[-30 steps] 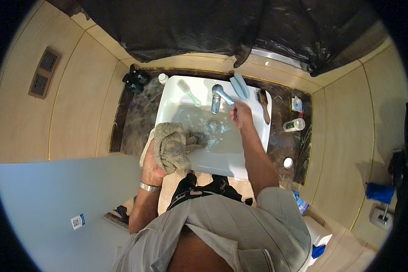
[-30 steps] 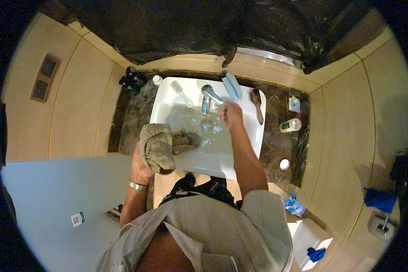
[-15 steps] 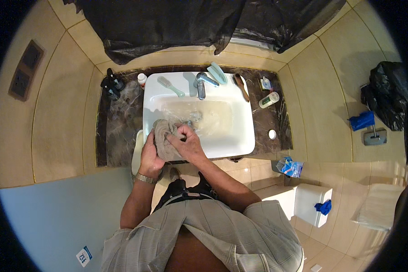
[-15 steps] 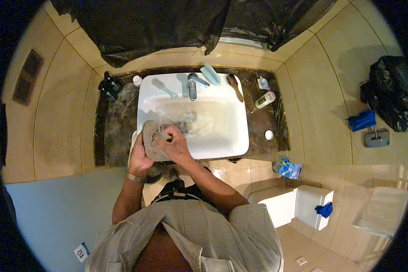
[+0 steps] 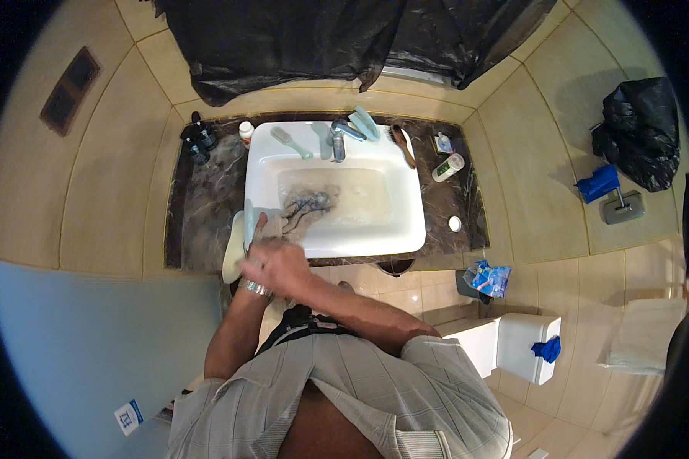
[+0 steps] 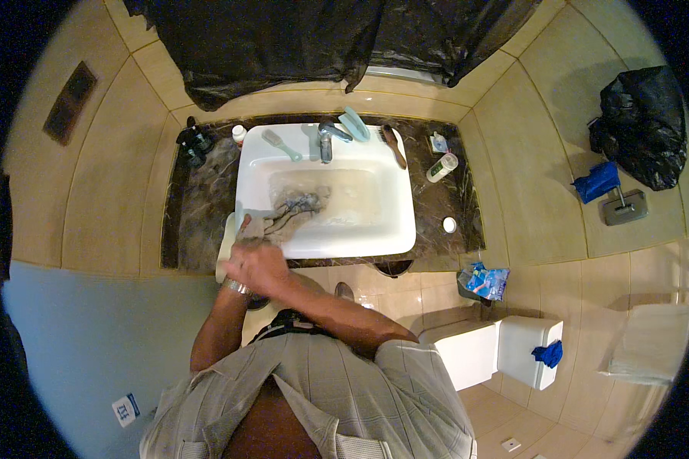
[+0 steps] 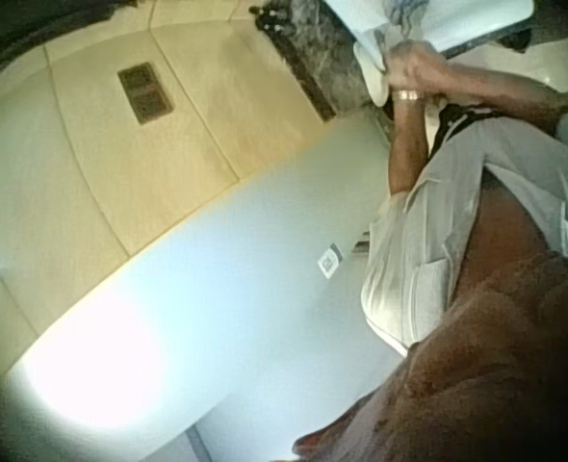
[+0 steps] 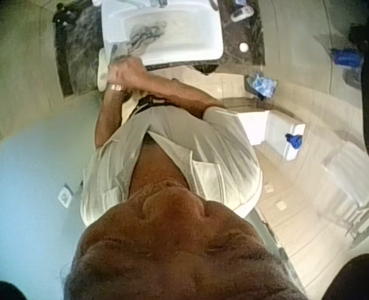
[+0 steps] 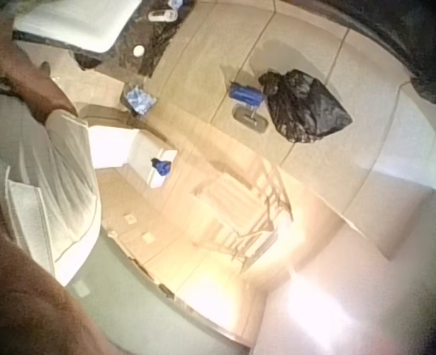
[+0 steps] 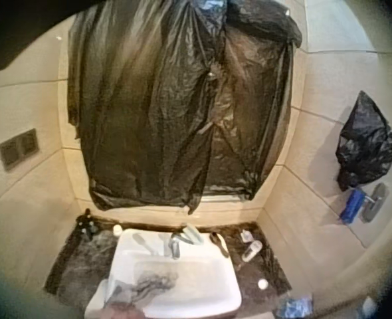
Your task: The person washes a cloth in a bathroom sink. They apply liquid from a small bottle, rub the cloth by hand, rinse it under running water, and wring it out repeatedly.
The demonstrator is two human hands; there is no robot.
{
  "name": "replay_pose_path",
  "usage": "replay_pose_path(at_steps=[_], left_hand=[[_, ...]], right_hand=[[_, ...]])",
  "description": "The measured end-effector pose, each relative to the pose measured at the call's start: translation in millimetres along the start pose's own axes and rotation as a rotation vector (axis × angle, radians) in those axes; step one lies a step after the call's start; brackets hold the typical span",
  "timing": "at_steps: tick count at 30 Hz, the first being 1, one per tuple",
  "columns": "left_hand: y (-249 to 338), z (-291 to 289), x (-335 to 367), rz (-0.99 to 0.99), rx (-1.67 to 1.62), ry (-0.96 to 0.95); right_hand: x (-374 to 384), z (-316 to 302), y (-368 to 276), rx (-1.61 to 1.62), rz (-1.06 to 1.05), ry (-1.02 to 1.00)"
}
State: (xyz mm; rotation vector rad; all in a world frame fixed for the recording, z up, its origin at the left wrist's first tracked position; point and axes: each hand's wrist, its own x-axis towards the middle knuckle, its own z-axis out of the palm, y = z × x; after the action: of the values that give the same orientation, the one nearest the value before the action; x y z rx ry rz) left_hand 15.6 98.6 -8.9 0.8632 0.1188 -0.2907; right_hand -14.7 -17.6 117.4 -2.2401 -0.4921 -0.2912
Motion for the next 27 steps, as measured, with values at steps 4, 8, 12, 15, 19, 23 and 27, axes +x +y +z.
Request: replay_pose_path(at_steps=[4,8,12,15,19,23,27], left_hand=[[-1.6,70.6,15.8,-0.322,-0.311,0.173],[-20.3,67.4,28.9,-0.273,-0.307,0.277],[-21.2,54.9,19.5,-0.151,-0.367,0.035],[-21.7,108.3,13.2,-0.11,-0.208,0.291],[-38.4,157.3,10.9,-0.156,-0.129,0.366],[-32.0,157.9,16.1,-0.174,-0.135,0.333],[-25.4,165.6,-1.0,-0.211,-0.205,0.246]], right_hand=[[20.7,1.9,100.5,-0.075,0.232,0.154],[18.4,-19.3,104.9,0.042,0.306,0.179],[-18.4,-35.1,64.9,0.148,-0.018,0.122],[-16.6,-36.6,90.9,0.2,0.05,0.149],[14.1,-62.3,170.3,0.219,0.43,0.025],[15.3,-78.6,205.4,0.44,0.55,0.104],[16.2,-99.5,197.5,0.817,0.602,0.21]])
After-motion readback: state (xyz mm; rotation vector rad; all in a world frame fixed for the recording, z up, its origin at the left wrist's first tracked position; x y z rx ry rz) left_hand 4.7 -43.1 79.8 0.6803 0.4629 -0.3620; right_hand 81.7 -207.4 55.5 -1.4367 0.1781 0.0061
